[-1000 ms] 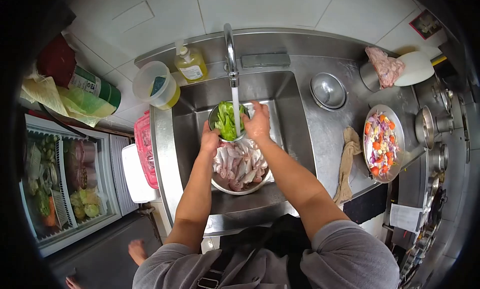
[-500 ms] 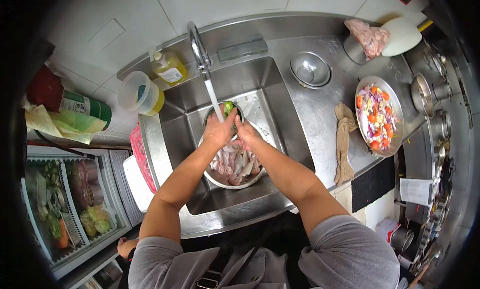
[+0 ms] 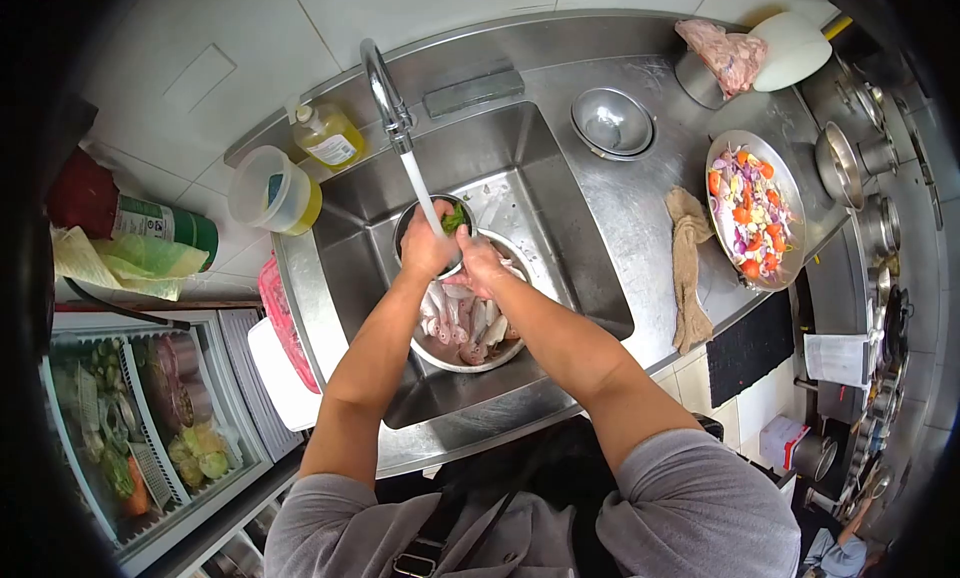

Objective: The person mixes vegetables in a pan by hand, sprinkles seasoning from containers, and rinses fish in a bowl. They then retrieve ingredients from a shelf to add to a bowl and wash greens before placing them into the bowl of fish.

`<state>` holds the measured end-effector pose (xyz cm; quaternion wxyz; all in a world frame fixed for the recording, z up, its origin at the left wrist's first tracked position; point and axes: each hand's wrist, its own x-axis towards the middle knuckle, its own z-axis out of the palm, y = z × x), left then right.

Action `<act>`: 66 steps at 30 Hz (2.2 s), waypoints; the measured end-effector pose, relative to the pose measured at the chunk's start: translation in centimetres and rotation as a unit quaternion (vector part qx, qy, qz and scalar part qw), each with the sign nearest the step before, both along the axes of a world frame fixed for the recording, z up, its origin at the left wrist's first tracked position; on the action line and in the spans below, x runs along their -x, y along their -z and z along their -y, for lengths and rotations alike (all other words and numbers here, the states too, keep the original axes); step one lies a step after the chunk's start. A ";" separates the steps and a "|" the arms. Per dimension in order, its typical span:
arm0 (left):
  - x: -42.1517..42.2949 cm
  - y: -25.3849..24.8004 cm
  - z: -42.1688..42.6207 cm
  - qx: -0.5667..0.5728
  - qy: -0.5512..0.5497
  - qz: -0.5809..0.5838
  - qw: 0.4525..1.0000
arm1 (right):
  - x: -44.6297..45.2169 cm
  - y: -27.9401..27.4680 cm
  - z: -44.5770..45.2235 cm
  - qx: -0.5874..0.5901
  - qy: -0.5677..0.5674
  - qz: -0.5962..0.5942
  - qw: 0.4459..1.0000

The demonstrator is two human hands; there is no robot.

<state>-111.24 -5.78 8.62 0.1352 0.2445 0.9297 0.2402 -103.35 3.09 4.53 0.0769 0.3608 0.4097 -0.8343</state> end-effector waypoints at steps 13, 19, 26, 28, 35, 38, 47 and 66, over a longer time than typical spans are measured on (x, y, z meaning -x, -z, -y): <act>-3.4 2.9 3.0 -0.163 0.095 -0.042 0.981 | -2.9 1.1 0.5 -0.029 0.034 0.075 0.996; -1.9 4.2 2.3 -0.353 -0.078 0.140 0.922 | -3.4 1.4 1.1 0.005 0.042 0.050 0.998; 5.6 1.4 -1.8 -0.494 -0.240 0.298 0.781 | -4.8 3.3 2.1 0.011 0.032 0.069 0.997; 8.7 2.1 -2.7 -0.532 -0.288 0.335 0.722 | -5.1 2.7 2.2 -0.001 0.041 0.078 0.996; 11.7 -3.5 -5.2 -0.594 -0.346 0.352 0.636 | -6.0 3.4 2.2 0.025 0.063 0.086 0.994; 11.7 -2.4 -5.1 -0.603 -0.356 0.336 0.630 | -6.3 3.6 1.9 0.034 0.075 0.075 0.994; 11.0 -0.7 -4.1 -0.581 -0.326 0.289 0.687 | -7.1 2.1 1.3 0.049 0.086 0.080 0.992; -8.1 3.9 -2.9 -0.233 0.047 -0.047 0.970 | -6.0 -2.3 -2.4 -0.179 0.044 0.044 0.982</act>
